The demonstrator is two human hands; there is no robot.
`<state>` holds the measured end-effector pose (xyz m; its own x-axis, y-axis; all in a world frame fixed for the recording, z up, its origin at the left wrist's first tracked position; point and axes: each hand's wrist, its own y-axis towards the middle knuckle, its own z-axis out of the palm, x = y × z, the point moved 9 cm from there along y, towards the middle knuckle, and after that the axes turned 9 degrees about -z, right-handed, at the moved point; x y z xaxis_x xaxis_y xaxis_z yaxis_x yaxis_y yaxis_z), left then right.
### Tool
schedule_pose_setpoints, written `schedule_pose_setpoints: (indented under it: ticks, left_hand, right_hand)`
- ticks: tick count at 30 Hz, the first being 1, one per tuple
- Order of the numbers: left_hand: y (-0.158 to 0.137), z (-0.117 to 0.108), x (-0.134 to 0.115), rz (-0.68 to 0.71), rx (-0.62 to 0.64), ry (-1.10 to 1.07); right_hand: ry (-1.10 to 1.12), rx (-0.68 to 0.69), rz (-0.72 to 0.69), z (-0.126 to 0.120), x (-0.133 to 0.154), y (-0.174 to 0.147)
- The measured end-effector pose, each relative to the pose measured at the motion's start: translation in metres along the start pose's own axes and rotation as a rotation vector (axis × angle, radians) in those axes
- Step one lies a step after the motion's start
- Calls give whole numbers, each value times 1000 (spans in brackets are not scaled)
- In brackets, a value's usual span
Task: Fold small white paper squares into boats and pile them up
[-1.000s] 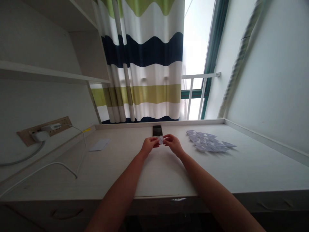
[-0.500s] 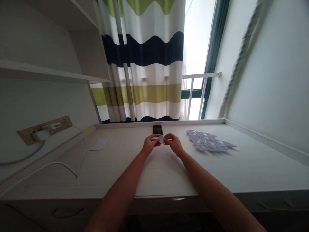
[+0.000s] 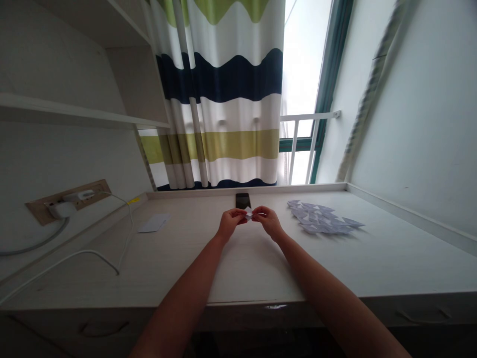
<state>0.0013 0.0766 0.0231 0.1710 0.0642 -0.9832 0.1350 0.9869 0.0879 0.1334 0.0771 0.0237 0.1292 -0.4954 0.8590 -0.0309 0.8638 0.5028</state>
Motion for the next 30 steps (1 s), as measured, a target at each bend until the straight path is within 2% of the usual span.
schedule_pose_setpoints:
  ticks: [6,10,15,21,30]
  left_hand:
    - [-4,0,-3,-11,-12,-20]
    - [-2,2,-2,-12,25,-19]
    - [0,3,1,-18,37,-12]
    - [1,-1,2,2,-19,34]
    - [2,0,1,0,3,-1]
  right_hand:
    - [-7,-11,58,-1,2,-2]
    - [-16,-16,103,-1,3,-4]
    - [-23,-55,52,-4,5,-2]
    - [-50,-8,15,-1,3,-2]
    - [11,-12,103,-4,1,-3]
